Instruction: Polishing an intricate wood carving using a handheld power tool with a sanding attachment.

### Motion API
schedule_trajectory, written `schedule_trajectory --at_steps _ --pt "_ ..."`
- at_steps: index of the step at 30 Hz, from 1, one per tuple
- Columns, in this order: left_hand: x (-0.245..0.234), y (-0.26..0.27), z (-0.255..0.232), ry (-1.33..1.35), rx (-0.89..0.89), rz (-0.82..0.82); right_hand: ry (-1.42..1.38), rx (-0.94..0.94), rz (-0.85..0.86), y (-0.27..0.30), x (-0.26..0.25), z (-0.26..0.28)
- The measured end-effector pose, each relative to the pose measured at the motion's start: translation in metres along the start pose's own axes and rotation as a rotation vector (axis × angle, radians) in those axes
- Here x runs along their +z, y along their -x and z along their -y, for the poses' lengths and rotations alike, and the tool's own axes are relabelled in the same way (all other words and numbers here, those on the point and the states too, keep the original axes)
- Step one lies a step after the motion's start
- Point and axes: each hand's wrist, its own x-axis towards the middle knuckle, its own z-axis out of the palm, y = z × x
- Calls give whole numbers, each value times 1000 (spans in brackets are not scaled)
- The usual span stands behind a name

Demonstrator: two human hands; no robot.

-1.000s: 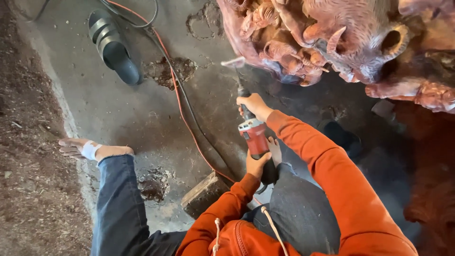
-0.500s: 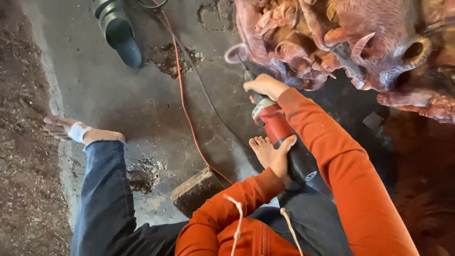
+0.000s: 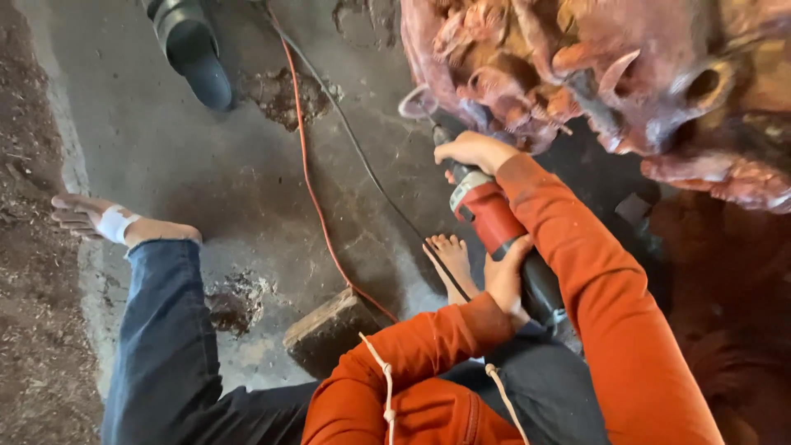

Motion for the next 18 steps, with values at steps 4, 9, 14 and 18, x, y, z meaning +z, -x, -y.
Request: schedule_trajectory --at_steps 4,9,14,18 --pt "-3 -14 28 -81 -16 -6 -24 41 1 -2 -11 -25" --pt "2 -11 40 -51 -173 11 10 113 -15 -10 -29 -60" --pt "0 -15 24 -93 -97 -6 28 48 22 -27 -14 -37" --pt "12 15 -4 -30 -49 -24 -13 27 28 -5 -12 -11"
